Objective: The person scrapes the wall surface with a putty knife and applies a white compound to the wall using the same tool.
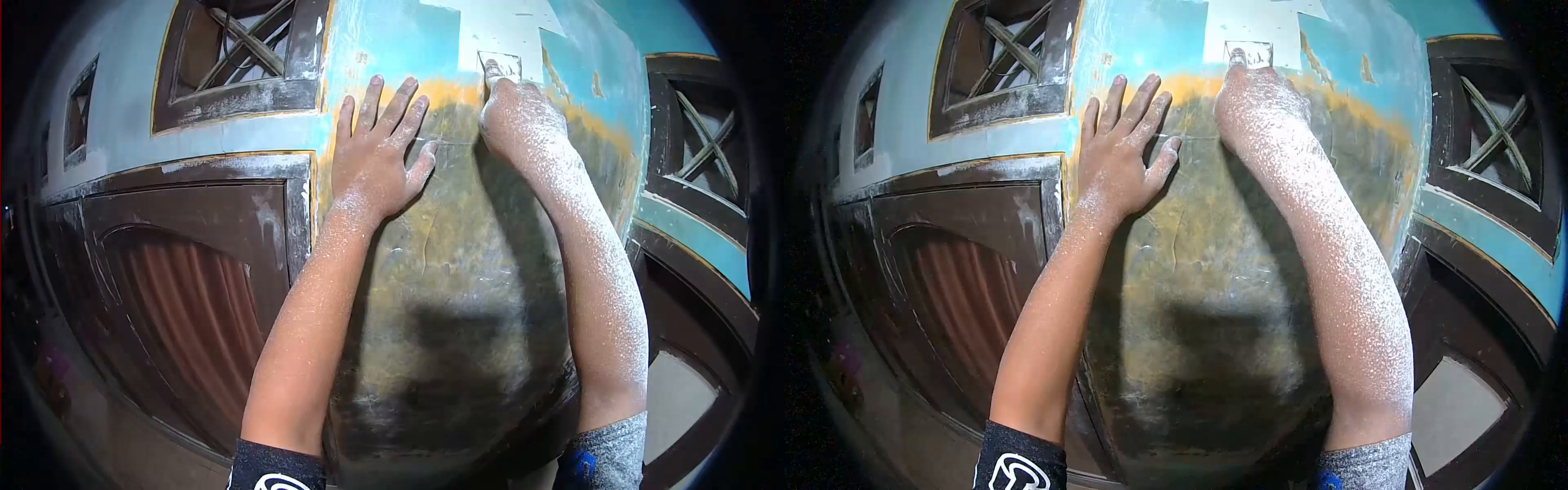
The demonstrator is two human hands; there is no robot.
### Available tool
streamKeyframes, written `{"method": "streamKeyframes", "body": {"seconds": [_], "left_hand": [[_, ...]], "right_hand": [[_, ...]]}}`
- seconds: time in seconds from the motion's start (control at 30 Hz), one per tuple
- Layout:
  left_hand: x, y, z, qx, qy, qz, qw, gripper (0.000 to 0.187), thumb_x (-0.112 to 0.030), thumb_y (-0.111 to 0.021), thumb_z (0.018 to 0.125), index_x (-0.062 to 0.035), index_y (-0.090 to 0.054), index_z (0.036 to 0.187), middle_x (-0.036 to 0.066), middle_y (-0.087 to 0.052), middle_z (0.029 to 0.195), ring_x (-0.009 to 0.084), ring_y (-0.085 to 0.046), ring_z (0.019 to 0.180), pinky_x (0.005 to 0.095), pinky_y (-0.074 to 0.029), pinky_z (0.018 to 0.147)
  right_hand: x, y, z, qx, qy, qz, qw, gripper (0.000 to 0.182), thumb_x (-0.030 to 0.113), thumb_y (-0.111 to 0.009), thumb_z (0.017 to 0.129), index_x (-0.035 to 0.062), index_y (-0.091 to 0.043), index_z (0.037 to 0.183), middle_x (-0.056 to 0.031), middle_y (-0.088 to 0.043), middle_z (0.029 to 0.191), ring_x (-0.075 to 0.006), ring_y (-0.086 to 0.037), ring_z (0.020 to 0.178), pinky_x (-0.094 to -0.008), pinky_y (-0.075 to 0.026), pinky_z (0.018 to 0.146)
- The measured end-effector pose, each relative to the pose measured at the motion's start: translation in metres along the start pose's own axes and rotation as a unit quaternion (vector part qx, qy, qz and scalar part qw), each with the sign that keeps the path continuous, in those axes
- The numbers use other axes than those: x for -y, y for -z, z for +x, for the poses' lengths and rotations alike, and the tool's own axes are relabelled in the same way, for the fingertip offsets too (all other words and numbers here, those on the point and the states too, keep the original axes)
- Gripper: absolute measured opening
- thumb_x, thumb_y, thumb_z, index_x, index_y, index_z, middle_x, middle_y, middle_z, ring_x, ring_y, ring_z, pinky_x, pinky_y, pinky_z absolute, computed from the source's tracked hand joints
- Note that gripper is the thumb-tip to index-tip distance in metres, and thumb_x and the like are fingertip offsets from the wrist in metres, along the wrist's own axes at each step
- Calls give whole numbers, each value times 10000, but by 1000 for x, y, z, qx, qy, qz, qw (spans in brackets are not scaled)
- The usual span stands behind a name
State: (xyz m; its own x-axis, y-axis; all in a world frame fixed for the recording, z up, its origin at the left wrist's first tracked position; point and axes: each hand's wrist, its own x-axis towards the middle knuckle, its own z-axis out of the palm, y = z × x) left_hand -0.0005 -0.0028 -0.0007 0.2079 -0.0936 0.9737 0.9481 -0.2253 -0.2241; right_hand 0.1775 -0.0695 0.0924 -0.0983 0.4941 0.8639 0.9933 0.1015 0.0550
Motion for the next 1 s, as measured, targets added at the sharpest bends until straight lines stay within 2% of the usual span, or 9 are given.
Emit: {"method": "streamKeyframes", "body": {"seconds": [0.23, 0.33, 0.43, 0.5, 0.53, 0.83, 0.9, 0.93, 1.0], "left_hand": [[0, -1, 0, 2, 2, 5, 1000, 593, -408, -619, 968, -190, -544, 1515, 17, -390, 1666, 325, -265, 1569, 553, -170, 1271], [0, -1, 0, 7, 3, 12, 1000, 597, -423, -608, 972, -194, -539, 1518, 12, -378, 1673, 323, -260, 1571, 550, -165, 1274], [0, -2, 0, 2, 1, 11, 1000, 602, -426, -606, 973, -194, -532, 1523, 8, -374, 1675, 323, -258, 1572, 548, -161, 1275], [-1, -1, 0, 4, 5, 9, 1000, 603, -423, -607, 973, -194, -529, 1525, 5, -377, 1673, 318, -255, 1573, 548, -157, 1276], [-1, -1, 0, 1, 5, 3, 1000, 601, -420, -607, 972, -196, -529, 1525, 4, -374, 1676, 313, -256, 1574, 548, -157, 1275], [0, -1, 0, 0, 4, 1, 1000, 602, -414, -614, 968, -198, -531, 1524, 16, -380, 1672, 323, -266, 1569, 555, -167, 1272], [0, 0, 0, 3, 5, 4, 1000, 600, -415, -616, 966, -198, -535, 1520, 16, -382, 1671, 324, -270, 1567, 554, -173, 1271], [-1, 1, 0, 2, 6, 2, 1000, 596, -414, -617, 966, -196, -541, 1515, 16, -382, 1671, 326, -273, 1565, 553, -172, 1273], [0, 0, 0, 3, 2, 6, 1000, 594, -411, -616, 966, -193, -542, 1515, 17, -384, 1669, 327, -275, 1564, 553, -176, 1272]], "right_hand": [[-6, 4, 1, 7, 16, 6, 1000, 381, 112, -448, 994, -25, -621, 1305, -329, -671, 1203, -447, -657, 1177, -527, -522, 1020], [-15, 5, 4, -44, 34, -3, 998, 384, 109, -437, 1000, -43, -617, 1303, -330, -688, 1169, -454, -676, 1137, -523, -535, 1002], [-14, 10, 2, -6, 21, -12, 1000, 396, 102, -436, 997, -40, -598, 1329, -323, -697, 1156, -460, -686, 1110, -521, -538, 994], [-8, 8, -3, -26, 70, 41, 996, 416, 79, -438, 988, -51, -561, 1364, -326, -695, 1157, -456, -690, 1104, -519, -542, 989], [-4, 9, -5, -4, 65, -7, 998, 429, 52, -439, 979, -59, -533, 1382, -323, -695, 1161, -448, -687, 1116, -518, -543, 990], [8, 4, -1, -29, 64, -10, 997, 418, 23, -458, 969, -44, -541, 1374, -317, -697, 1152, -440, -676, 1139, -503, -552, 985], [9, 5, 0, -14, 81, -6, 997, 416, 24, -468, 971, -47, -535, 1375, -315, -692, 1171, -441, -672, 1147, -503, -551, 988], [12, 9, -1, 5, 45, 12, 999, 403, 19, -472, 971, -45, -546, 1362, -319, -684, 1189, -439, -665, 1163, -506, -549, 993], [14, 10, -2, 5, 50, -2, 999, 377, 16, -492, 966, -58, -565, 1328, -326, -681, 1185, -431, -659, 1181, -504, -548, 1001]]}}
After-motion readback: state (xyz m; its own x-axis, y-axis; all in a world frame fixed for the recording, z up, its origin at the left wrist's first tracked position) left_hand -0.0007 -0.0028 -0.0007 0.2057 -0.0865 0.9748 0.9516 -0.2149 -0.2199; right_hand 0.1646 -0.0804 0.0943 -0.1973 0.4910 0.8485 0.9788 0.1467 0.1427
